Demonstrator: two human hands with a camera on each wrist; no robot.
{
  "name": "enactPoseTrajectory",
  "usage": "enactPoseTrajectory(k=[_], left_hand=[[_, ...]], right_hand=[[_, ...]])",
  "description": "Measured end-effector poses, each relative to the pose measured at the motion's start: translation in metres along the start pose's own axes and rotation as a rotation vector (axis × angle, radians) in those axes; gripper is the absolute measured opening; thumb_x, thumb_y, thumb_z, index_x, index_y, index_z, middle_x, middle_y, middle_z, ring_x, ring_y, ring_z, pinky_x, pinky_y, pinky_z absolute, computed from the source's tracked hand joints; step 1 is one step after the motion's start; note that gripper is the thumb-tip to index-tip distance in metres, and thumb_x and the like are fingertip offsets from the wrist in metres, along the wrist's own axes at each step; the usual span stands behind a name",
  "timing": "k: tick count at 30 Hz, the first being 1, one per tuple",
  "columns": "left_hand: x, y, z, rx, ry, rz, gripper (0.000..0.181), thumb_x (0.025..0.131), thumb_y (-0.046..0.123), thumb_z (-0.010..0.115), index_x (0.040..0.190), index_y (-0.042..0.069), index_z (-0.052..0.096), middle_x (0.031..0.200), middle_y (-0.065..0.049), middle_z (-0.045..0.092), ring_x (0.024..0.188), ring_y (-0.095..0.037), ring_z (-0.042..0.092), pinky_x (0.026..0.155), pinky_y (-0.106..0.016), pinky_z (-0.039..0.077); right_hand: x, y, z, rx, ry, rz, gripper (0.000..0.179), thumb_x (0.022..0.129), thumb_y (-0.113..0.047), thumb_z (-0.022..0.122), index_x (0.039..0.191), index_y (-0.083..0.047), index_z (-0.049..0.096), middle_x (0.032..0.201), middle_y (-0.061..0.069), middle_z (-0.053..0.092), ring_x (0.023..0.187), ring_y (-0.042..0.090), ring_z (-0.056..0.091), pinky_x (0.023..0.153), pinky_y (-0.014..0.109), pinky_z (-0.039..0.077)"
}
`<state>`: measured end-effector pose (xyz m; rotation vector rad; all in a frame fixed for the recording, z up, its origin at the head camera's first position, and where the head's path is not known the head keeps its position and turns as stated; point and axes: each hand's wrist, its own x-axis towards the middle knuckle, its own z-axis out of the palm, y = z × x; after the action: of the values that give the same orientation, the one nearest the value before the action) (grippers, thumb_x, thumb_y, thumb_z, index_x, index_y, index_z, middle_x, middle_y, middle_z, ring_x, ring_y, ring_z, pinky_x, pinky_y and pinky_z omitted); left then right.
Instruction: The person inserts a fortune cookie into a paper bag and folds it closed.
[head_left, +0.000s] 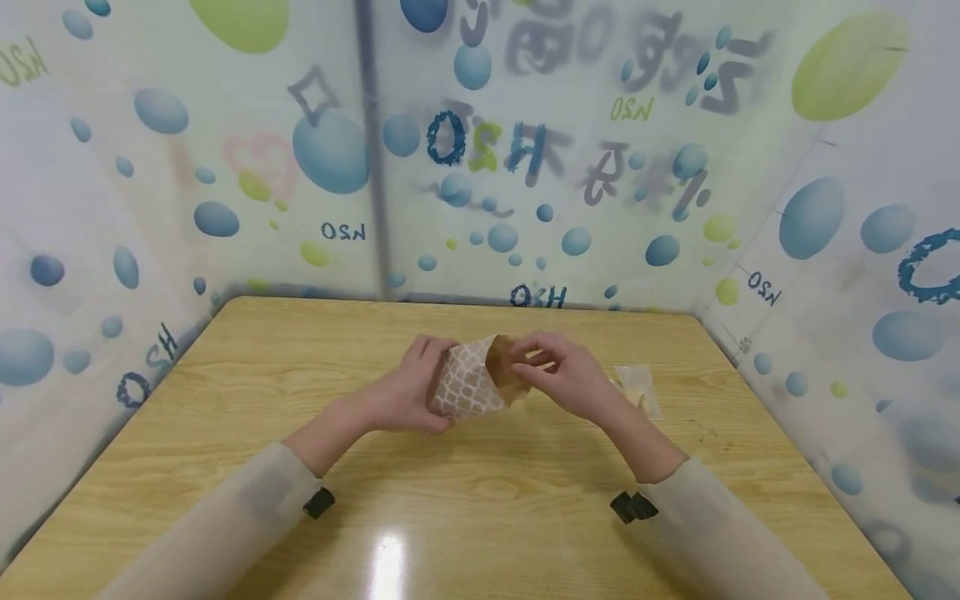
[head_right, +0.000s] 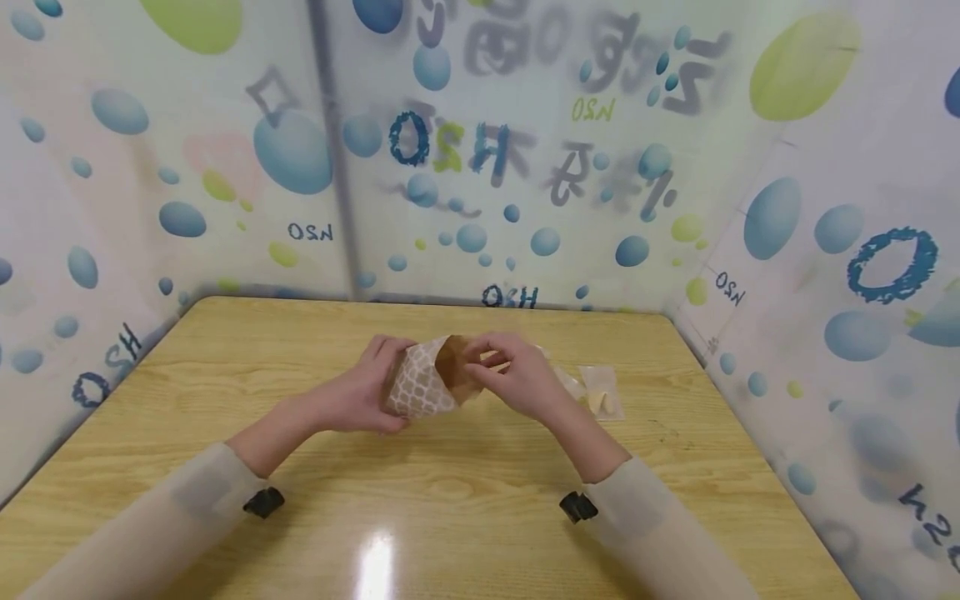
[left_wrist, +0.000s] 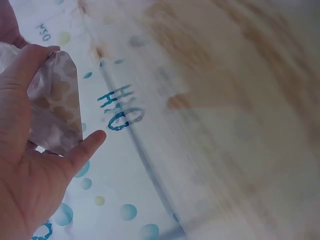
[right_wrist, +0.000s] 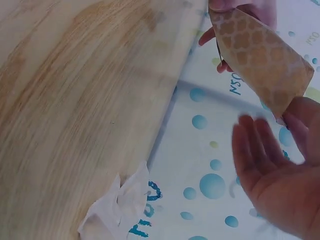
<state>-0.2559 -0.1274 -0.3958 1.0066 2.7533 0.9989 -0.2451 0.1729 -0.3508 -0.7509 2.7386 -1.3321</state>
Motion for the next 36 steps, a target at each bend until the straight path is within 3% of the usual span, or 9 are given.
enactPoseTrajectory(k=[7,11,15,20,24,28,31,34,36], left_hand=[[-0.001,0.001,0.0,0.021,-0.024,0.009,0.106,0.079,0.021,0.094,0.159,0.006,0.027,0.149,-0.021,0.035,0.136,-0.036,0.044,0.116,-0.056,0.051],[-0.001,0.002,0.0,0.007,-0.013,-0.01,0.109,0.078,0.023,0.095,0.16,0.005,0.026,0.149,-0.022,0.035,0.135,-0.036,0.044,0.117,-0.057,0.05],[0.0,0.002,0.0,0.016,0.005,-0.037,0.111,0.078,0.025,0.095,0.162,0.004,0.025,0.15,-0.023,0.035,0.134,-0.036,0.044,0.117,-0.058,0.049],[0.001,0.0,0.0,0.042,0.014,-0.053,0.113,0.078,0.026,0.096,0.162,0.004,0.025,0.148,-0.022,0.036,0.133,-0.035,0.044,0.116,-0.057,0.05],[0.002,-0.001,0.001,0.061,0.015,-0.048,0.113,0.076,0.025,0.097,0.162,0.003,0.026,0.148,-0.023,0.037,0.133,-0.035,0.044,0.117,-0.057,0.049],[0.001,-0.001,0.0,0.05,0.016,-0.036,0.111,0.077,0.024,0.097,0.161,0.004,0.027,0.148,-0.023,0.036,0.135,-0.036,0.043,0.117,-0.058,0.049],[0.0,-0.002,0.0,0.048,0.011,-0.02,0.108,0.078,0.024,0.097,0.159,0.005,0.028,0.147,-0.022,0.036,0.134,-0.036,0.043,0.115,-0.058,0.05],[0.0,-0.003,-0.001,0.055,0.009,-0.004,0.104,0.078,0.023,0.097,0.157,0.006,0.031,0.146,-0.021,0.037,0.133,-0.035,0.044,0.114,-0.057,0.051],[0.0,-0.002,-0.003,0.051,0.011,0.005,0.102,0.078,0.022,0.096,0.156,0.006,0.032,0.145,-0.021,0.038,0.132,-0.034,0.044,0.113,-0.057,0.051]], right_hand=[[-0.006,0.008,-0.003,-0.002,-0.043,0.049,0.019,0.109,-0.011,0.069,0.121,-0.013,0.083,0.118,0.009,0.08,0.093,0.016,0.076,0.08,0.038,0.065],[-0.008,0.01,0.001,0.007,0.013,0.018,0.017,0.108,-0.02,0.072,0.121,-0.017,0.083,0.141,0.01,0.07,0.122,0.029,0.07,0.1,0.052,0.062],[-0.011,0.006,0.008,-0.021,0.024,-0.074,0.012,0.1,-0.029,0.082,0.111,-0.025,0.086,0.168,0.008,0.048,0.158,0.039,0.037,0.124,0.071,0.036],[-0.012,0.002,0.014,-0.056,-0.008,-0.193,0.005,0.097,-0.021,0.086,0.094,-0.025,0.087,0.176,0.012,0.038,0.166,0.042,0.017,0.125,0.081,0.018],[-0.011,0.003,0.015,-0.021,-0.029,-0.187,0.008,0.099,-0.02,0.083,0.095,-0.026,0.087,0.18,0.011,0.03,0.168,0.041,0.011,0.126,0.081,0.016],[-0.011,0.008,0.011,0.017,0.032,-0.066,0.014,0.105,-0.026,0.076,0.115,-0.023,0.086,0.174,0.011,0.042,0.161,0.041,0.037,0.122,0.073,0.038],[-0.01,0.012,0.007,0.051,0.031,0.025,0.024,0.107,-0.022,0.073,0.129,-0.017,0.082,0.151,0.013,0.068,0.13,0.036,0.069,0.102,0.06,0.06],[-0.01,0.014,0.003,0.066,-0.017,0.086,0.028,0.108,-0.016,0.072,0.134,-0.012,0.08,0.128,0.013,0.08,0.101,0.024,0.079,0.088,0.049,0.065],[-0.01,0.015,0.0,0.074,-0.022,0.124,0.028,0.108,-0.015,0.071,0.135,-0.012,0.08,0.126,0.011,0.081,0.097,0.017,0.078,0.088,0.05,0.065]])
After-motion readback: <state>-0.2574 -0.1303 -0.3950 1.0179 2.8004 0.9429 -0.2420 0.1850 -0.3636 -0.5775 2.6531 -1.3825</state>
